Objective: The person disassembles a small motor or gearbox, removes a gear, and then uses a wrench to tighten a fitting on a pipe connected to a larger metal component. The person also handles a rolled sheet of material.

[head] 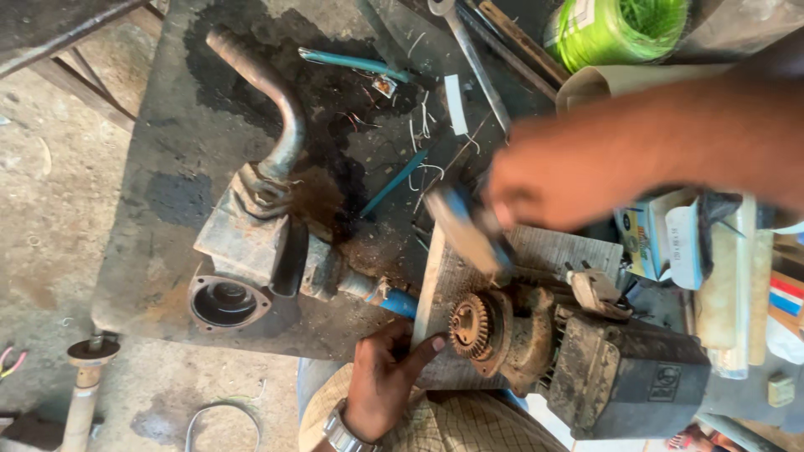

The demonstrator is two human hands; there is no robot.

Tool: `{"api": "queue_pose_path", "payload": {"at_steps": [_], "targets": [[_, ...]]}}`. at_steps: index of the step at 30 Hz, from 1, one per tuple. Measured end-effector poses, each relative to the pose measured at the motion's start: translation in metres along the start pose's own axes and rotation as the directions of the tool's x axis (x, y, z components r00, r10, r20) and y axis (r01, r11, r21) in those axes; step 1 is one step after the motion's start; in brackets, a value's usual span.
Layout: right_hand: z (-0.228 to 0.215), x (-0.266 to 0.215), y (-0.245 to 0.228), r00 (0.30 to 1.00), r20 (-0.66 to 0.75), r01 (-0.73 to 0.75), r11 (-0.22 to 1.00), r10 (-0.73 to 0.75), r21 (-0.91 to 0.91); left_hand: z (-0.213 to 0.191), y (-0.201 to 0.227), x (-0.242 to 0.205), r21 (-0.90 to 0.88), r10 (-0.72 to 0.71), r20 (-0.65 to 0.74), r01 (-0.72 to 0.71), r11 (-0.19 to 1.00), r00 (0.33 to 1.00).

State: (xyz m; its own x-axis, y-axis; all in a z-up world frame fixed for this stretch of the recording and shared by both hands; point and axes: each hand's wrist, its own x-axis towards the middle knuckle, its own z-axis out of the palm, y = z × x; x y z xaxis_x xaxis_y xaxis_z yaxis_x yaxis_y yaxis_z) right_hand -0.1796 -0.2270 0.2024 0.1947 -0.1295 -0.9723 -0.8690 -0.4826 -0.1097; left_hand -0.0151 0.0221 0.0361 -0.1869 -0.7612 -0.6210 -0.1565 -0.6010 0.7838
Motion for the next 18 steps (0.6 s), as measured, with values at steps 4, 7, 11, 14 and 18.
{"api": "queue_pose_path", "payload": {"at_steps": [4,7,11,14,18], "targets": [[-0.002,0.001,-0.011,1.000,0.028,0.013,0.988,-0.009,-0.152,0.002,-0.001,0.000,-0.050,-0.005,0.015,0.006,0.999,1.000],[-0.011,-0.006,-0.008,0.989,-0.010,-0.149,0.974,0.149,-0.169,0.001,-0.002,0.000,-0.061,0.039,0.016,-0.038,0.997,0.999],[-0.002,-0.010,-0.007,0.997,-0.056,-0.055,0.991,0.049,-0.122,0.003,0.001,-0.001,-0.055,-0.003,-0.010,0.002,0.998,1.000],[0.006,-0.005,-0.006,1.000,0.004,0.008,0.993,-0.008,-0.118,0.005,0.003,-0.001,-0.071,0.033,-0.015,-0.034,0.997,0.999],[0.002,-0.007,0.000,0.994,0.049,-0.091,0.979,0.101,-0.185,0.004,0.001,-0.002,-0.032,-0.001,-0.008,0.001,1.000,1.000]]}}
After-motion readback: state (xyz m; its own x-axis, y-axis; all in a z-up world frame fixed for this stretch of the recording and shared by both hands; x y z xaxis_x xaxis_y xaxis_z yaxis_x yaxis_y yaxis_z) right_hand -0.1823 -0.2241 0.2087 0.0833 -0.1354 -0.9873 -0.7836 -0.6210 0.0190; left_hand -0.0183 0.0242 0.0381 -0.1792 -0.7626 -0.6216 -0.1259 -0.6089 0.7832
